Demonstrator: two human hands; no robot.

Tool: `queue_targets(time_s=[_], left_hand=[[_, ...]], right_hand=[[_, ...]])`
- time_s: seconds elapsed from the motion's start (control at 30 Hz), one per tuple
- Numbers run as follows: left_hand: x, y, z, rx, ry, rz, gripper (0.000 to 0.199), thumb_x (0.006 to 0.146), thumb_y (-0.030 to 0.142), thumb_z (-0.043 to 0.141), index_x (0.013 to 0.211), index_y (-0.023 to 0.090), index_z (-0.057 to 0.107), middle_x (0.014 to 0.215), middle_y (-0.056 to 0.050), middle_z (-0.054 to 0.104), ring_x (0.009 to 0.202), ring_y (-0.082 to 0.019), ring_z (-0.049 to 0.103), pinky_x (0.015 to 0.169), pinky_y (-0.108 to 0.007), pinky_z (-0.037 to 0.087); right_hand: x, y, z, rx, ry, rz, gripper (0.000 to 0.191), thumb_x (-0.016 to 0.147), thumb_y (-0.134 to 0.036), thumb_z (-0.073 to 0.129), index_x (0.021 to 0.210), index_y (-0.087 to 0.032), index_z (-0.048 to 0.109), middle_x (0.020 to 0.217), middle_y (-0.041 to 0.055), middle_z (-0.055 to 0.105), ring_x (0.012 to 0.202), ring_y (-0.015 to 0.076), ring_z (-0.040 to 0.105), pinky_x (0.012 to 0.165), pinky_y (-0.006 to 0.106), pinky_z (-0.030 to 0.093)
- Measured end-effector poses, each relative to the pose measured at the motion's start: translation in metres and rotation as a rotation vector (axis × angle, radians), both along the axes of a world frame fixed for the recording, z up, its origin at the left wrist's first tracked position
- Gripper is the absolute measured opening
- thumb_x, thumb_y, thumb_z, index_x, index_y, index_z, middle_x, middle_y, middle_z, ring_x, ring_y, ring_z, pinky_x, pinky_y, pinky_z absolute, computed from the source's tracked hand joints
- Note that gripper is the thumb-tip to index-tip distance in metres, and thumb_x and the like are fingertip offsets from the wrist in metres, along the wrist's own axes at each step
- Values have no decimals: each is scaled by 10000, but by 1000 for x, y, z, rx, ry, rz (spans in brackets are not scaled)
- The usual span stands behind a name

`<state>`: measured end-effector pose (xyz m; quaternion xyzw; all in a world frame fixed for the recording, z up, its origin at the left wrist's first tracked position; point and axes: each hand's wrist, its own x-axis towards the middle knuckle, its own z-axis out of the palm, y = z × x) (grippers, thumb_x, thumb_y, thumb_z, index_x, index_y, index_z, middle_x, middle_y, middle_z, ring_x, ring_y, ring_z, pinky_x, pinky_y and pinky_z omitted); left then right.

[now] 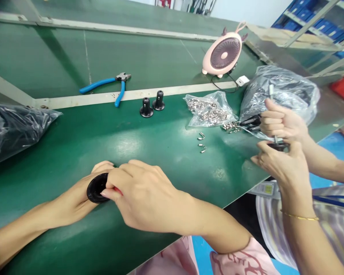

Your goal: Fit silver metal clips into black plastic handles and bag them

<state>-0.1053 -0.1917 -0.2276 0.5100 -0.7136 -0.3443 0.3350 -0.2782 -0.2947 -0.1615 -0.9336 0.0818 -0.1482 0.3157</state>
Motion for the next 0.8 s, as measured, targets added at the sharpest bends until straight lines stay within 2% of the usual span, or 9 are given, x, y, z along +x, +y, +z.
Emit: queue_targets(time_s=[0.13,0.23,0.33,0.47,0.6,0.67,0.8], left_hand=[[-2,3,2,1,-85,-15,170,942,184,315,804,200,413,791,1,480,761,-148,417,923,-378,301],[-5,4,2,-6,-116,-12,181,937,191,327,793,201,437,790,1,501,778,-149,442,941,-384,301],[-9,3,3,18,-118,10,207,934,215,337,774,200,468,780,-3,511,786,-155,458,926,-379,322],[-11,3,5,42,-112,-22,229,935,249,352,748,196,473,746,-2,507,801,-161,474,923,-372,330],[-7,3,6,62,-69,52,223,933,314,364,797,192,493,787,-14,534,779,-163,485,803,-315,393],[-4,4,7,114,-27,105,219,924,340,391,818,192,511,803,-9,558,740,-150,508,710,-272,406],[-6,3,13,312,90,236,201,873,403,503,903,209,462,718,36,633,653,-136,572,613,-235,400]], right_hand=[[2,-3,-2,28,27,0,126,906,-206,481,797,-170,533,739,1,595,629,113,419,660,261,368],[2,-7,-4,92,67,31,123,906,-205,485,798,-172,535,730,-14,589,644,109,427,670,254,376],[3,-12,-8,177,86,50,105,897,-204,508,802,-173,538,741,-24,595,691,103,470,683,241,387],[7,-13,-8,264,122,45,99,872,-197,548,776,-174,546,746,-27,609,701,96,521,668,227,399],[5,-14,-2,268,17,-39,110,844,-194,578,737,-169,565,696,-26,593,654,90,514,626,221,396],[1,-20,0,401,-58,-104,136,844,-217,579,716,-172,569,631,-30,578,578,82,491,558,215,381],[-4,-43,-5,809,-298,-253,180,831,-306,598,708,-177,571,503,-40,500,437,72,388,415,209,273]])
